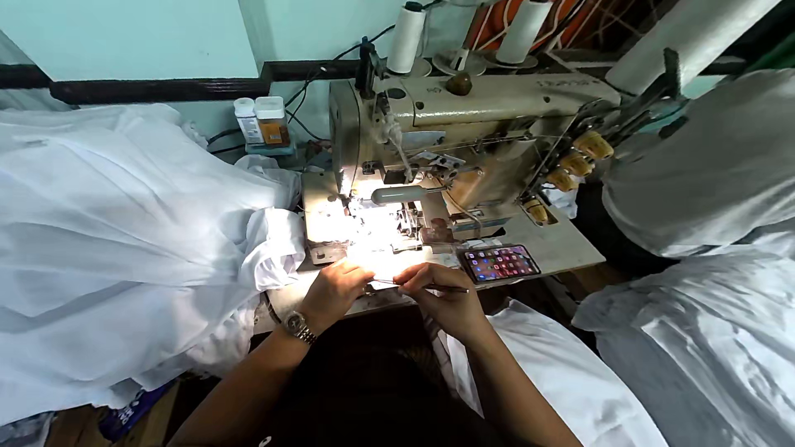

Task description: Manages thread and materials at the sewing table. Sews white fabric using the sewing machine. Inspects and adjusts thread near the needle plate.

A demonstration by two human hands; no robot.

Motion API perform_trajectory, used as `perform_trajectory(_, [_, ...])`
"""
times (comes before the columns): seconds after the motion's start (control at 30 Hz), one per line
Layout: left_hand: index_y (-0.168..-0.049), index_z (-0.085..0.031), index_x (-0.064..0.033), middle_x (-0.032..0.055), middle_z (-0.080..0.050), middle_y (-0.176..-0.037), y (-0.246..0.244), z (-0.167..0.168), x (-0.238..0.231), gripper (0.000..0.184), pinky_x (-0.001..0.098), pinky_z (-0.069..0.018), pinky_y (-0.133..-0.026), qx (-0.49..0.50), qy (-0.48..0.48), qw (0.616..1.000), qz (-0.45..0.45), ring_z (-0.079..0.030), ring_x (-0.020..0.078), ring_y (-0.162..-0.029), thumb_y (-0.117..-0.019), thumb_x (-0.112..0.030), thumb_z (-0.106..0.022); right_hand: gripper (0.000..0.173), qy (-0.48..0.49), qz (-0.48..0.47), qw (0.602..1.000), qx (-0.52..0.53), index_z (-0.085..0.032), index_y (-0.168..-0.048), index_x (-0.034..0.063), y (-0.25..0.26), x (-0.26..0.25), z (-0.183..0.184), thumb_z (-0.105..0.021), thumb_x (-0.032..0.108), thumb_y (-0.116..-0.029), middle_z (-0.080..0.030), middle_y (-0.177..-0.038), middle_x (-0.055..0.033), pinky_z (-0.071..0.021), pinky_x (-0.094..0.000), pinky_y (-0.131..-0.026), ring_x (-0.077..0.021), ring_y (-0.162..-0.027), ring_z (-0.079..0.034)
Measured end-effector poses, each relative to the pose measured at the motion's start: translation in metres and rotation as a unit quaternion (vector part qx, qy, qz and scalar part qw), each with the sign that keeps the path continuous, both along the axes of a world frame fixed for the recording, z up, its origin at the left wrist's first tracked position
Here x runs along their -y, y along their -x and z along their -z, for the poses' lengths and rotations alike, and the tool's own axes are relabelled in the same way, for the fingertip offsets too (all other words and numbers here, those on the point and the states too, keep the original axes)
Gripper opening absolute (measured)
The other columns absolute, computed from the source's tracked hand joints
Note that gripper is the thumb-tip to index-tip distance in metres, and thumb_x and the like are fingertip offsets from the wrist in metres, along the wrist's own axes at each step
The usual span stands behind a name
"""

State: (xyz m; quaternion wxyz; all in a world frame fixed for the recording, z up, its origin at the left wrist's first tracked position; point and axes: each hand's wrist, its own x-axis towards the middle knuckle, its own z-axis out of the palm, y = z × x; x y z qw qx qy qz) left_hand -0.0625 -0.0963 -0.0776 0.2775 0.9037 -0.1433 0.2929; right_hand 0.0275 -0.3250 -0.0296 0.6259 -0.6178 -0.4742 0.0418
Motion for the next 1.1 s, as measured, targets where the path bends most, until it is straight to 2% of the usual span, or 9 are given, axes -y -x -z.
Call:
perform_trajectory(0.2, [-0.099, -0.078, -0.0076, 0.0047, -0.075, -0.099, 0.035, 0.021, -0.026, 0.017, 0.0288, -0.0577, -0.091, -0.043, 0.085, 0.993, -0.075, -0.071, 0.0112, -0.096, -0.1001, -0.018, -0.064, 0.024, 0.112, 0.149, 0.970, 0.153, -0.072, -0.106, 0.0064, 0.005, 0.007, 0.003, -0.052, 0.021, -0.1050, -0.071, -0.099, -0.0039, -0.0553, -0.0270, -0.089, -0.0104, -0.097, -0.066])
perform_trajectory(0.27, [-0.099, -0.078, -0.0071, 0.0043, -0.075, -0.098, 0.051, 0.027, -0.033, 0.017, 0.0264, -0.0577, -0.089, -0.050, 0.115, 0.987, -0.098, -0.071, 0.0088, -0.093, -0.0993, -0.019, -0.066, 0.027, 0.167, 0.184, 0.949, 0.194, -0.071, -0.108, 0.0077, 0.008, 0.008, 0.005, -0.046, 0.017, -0.1034, -0.070, -0.094, -0.0052, -0.0557, -0.0315, -0.083, -0.0161, -0.091, -0.066])
perform_trajectory(0.37, [-0.100, -0.078, -0.0062, 0.0040, -0.075, -0.101, 0.072, 0.033, -0.041, 0.017, 0.0252, -0.0581, -0.089, -0.059, 0.158, 0.980, -0.108, -0.071, 0.0074, -0.095, -0.0986, -0.019, -0.067, 0.032, 0.303, 0.255, 0.894, 0.212, -0.071, -0.120, 0.0050, 0.013, -0.001, 0.006, -0.052, 0.008, -0.0939, -0.075, -0.096, -0.0121, -0.0596, -0.0467, -0.077, -0.0295, -0.087, -0.073])
perform_trajectory(0.47, [-0.099, -0.078, -0.0056, 0.0035, -0.076, -0.104, 0.079, 0.041, -0.046, 0.016, 0.0247, -0.0593, -0.089, -0.058, 0.219, 0.968, -0.103, -0.071, 0.0081, -0.098, -0.0979, -0.018, -0.068, 0.053, 0.438, 0.271, 0.843, 0.153, -0.057, -0.143, -0.0004, 0.005, -0.017, 0.007, -0.051, 0.035, -0.1041, -0.074, -0.104, -0.0201, -0.0572, -0.0545, -0.085, -0.0383, -0.098, -0.072])
perform_trajectory(0.53, [-0.099, -0.077, -0.0054, 0.0036, -0.076, -0.105, 0.080, 0.047, -0.048, 0.015, 0.0253, -0.0602, -0.087, -0.061, 0.251, 0.961, -0.103, -0.072, 0.0086, -0.096, -0.0977, -0.017, -0.068, 0.076, 0.485, 0.269, 0.825, 0.108, -0.046, -0.151, -0.0013, -0.004, -0.026, 0.009, -0.051, 0.056, -0.1021, -0.072, -0.112, -0.0222, -0.0537, -0.0565, -0.093, -0.0402, -0.108, -0.069])
perform_trajectory(0.63, [-0.098, -0.077, -0.0054, 0.0039, -0.076, -0.104, 0.082, 0.053, -0.050, 0.014, 0.0255, -0.0609, -0.084, -0.066, 0.285, 0.951, -0.104, -0.072, 0.0097, -0.092, -0.0977, -0.016, -0.068, 0.082, 0.527, 0.270, 0.804, 0.066, -0.043, -0.152, -0.0017, -0.014, -0.037, 0.008, -0.052, 0.061, -0.0994, -0.069, -0.120, -0.0235, -0.0491, -0.0573, -0.101, -0.0402, -0.116, -0.065])
perform_trajectory(0.73, [-0.097, -0.077, -0.0049, 0.0046, -0.075, -0.103, 0.083, 0.051, -0.052, 0.013, 0.0263, -0.0619, -0.081, -0.077, 0.304, 0.944, -0.105, -0.073, 0.0110, -0.089, -0.0968, -0.014, -0.068, 0.079, 0.531, 0.280, 0.797, 0.061, -0.045, -0.152, 0.0015, -0.019, -0.042, 0.011, -0.054, 0.060, -0.0988, -0.072, -0.114, -0.0207, -0.0503, -0.0555, -0.099, -0.0378, -0.113, -0.067])
perform_trajectory(1.0, [-0.096, -0.077, -0.0034, 0.0041, -0.075, -0.097, 0.079, 0.046, -0.049, 0.011, 0.0245, -0.0614, -0.080, -0.081, 0.319, 0.938, -0.106, -0.072, 0.0090, -0.085, -0.0956, -0.011, -0.069, 0.088, 0.549, 0.266, 0.792, 0.013, -0.016, -0.166, 0.0128, -0.034, -0.056, 0.009, -0.049, 0.061, -0.1007, -0.071, -0.121, -0.0220, -0.0502, -0.0624, -0.096, -0.0415, -0.112, -0.068])
perform_trajectory(1.1, [-0.096, -0.077, -0.0042, 0.0032, -0.075, -0.095, 0.078, 0.047, -0.047, 0.011, 0.0248, -0.0614, -0.080, -0.073, 0.314, 0.942, -0.098, -0.072, 0.0089, -0.084, -0.0955, -0.012, -0.069, 0.086, 0.547, 0.267, 0.794, 0.000, -0.016, -0.167, 0.0177, -0.037, -0.058, 0.008, -0.051, 0.059, -0.1007, -0.070, -0.124, -0.0213, -0.0489, -0.0640, -0.097, -0.0418, -0.114, -0.067])
